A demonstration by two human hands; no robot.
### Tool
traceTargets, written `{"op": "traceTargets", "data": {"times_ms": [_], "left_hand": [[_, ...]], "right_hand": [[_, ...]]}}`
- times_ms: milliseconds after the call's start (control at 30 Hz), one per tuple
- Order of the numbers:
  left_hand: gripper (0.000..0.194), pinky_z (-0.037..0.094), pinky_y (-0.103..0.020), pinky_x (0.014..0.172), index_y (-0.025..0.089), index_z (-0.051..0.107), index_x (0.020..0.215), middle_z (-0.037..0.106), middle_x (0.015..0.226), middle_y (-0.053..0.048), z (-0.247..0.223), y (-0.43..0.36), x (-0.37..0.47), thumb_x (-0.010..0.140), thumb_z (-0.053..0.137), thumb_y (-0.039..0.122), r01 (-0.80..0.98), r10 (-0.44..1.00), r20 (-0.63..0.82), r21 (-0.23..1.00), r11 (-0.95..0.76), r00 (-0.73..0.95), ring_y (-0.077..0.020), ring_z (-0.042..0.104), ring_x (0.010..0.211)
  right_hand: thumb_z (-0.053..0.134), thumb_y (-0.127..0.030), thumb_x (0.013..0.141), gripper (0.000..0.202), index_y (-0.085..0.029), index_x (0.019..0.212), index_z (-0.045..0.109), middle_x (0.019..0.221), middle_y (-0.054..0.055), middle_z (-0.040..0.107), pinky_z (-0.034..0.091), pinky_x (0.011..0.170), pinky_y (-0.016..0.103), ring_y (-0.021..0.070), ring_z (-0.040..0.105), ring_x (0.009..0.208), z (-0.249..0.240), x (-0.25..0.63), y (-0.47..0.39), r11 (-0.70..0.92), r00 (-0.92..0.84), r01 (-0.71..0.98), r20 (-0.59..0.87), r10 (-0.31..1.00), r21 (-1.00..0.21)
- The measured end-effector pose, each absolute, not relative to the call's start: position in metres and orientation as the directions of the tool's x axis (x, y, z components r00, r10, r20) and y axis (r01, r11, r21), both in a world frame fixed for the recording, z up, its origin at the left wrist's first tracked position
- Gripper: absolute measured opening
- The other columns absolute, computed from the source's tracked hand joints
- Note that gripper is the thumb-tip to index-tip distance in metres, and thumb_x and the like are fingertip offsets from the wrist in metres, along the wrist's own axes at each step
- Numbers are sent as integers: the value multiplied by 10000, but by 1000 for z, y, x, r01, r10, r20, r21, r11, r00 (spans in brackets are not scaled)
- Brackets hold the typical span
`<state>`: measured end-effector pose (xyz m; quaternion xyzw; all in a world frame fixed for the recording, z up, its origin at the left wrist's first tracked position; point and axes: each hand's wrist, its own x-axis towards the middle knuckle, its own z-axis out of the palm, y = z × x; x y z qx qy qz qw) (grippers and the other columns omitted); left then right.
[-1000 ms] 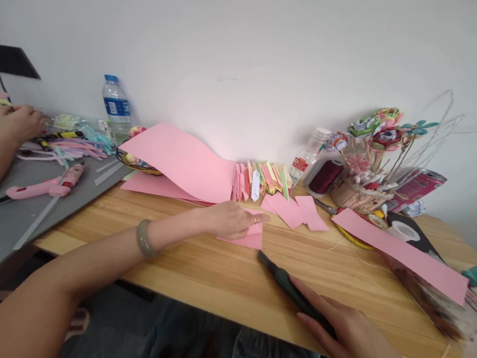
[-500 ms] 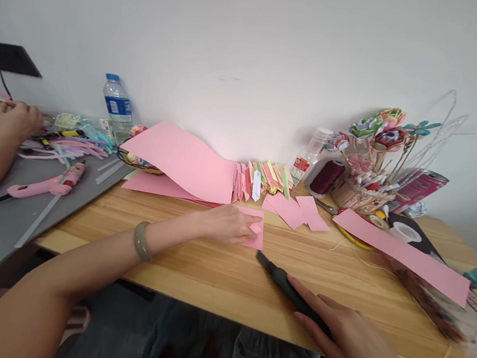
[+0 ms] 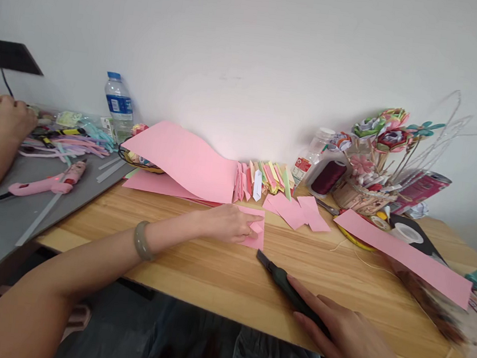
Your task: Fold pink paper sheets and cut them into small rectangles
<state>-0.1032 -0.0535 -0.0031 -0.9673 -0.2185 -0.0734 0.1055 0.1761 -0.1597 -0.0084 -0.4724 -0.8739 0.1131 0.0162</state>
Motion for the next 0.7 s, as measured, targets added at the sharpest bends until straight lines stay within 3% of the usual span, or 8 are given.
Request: {"op": "traceTargets", "data": {"times_ms": [700], "left_hand": [[278, 353, -222, 509, 195, 663, 908, 623, 846, -60, -5, -54, -104, 864, 392, 158, 443, 409, 191, -199, -874, 892, -105, 509, 556]], "right_hand": [[335, -367, 904, 459, -251, 1344, 395, 1068, 83, 657, 549, 606, 311, 222, 670, 806, -11, 177, -165, 573, -579, 795, 34, 815, -200]]}}
